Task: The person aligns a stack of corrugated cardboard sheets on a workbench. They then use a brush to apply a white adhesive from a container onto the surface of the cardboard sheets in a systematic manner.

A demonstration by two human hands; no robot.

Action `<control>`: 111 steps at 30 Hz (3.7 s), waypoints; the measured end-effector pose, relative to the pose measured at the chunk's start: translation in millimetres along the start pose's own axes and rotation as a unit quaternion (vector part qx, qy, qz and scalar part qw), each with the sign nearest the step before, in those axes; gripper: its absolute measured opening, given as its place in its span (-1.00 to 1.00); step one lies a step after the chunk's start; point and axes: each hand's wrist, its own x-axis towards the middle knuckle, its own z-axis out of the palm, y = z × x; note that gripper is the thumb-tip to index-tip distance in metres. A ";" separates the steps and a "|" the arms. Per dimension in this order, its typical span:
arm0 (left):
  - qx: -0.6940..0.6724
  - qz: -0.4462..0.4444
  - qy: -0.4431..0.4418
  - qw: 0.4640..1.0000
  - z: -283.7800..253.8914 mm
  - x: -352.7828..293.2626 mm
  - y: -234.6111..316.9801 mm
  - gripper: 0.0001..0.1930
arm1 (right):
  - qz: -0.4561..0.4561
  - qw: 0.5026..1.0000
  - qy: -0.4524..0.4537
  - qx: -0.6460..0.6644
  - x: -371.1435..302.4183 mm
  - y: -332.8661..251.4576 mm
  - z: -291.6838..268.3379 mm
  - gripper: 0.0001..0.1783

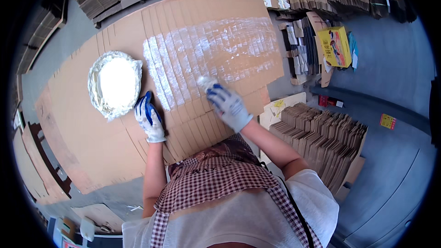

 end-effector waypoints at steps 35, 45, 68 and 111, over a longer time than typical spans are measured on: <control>0.023 -0.024 -0.008 0.999 -4.8 1.8 6.6 -0.48 | 0.194 0.975 0.102 -0.023 89.3 70.4 -15.8 -0.59; 0.010 -0.005 0.008 1.000 -2.3 -2.0 0.7 -0.54 | 0.095 0.990 0.099 -0.035 112.8 36.2 -8.4 -0.57; 0.024 -0.013 -0.014 1.000 -4.1 -2.2 -0.8 -0.49 | 0.197 0.971 0.133 -0.023 143.7 124.4 -30.5 -0.70; 0.029 -0.018 0.000 0.999 -1.2 -8.0 3.4 -0.58 | 0.052 0.988 0.111 0.095 -13.3 45.5 -50.3 -0.66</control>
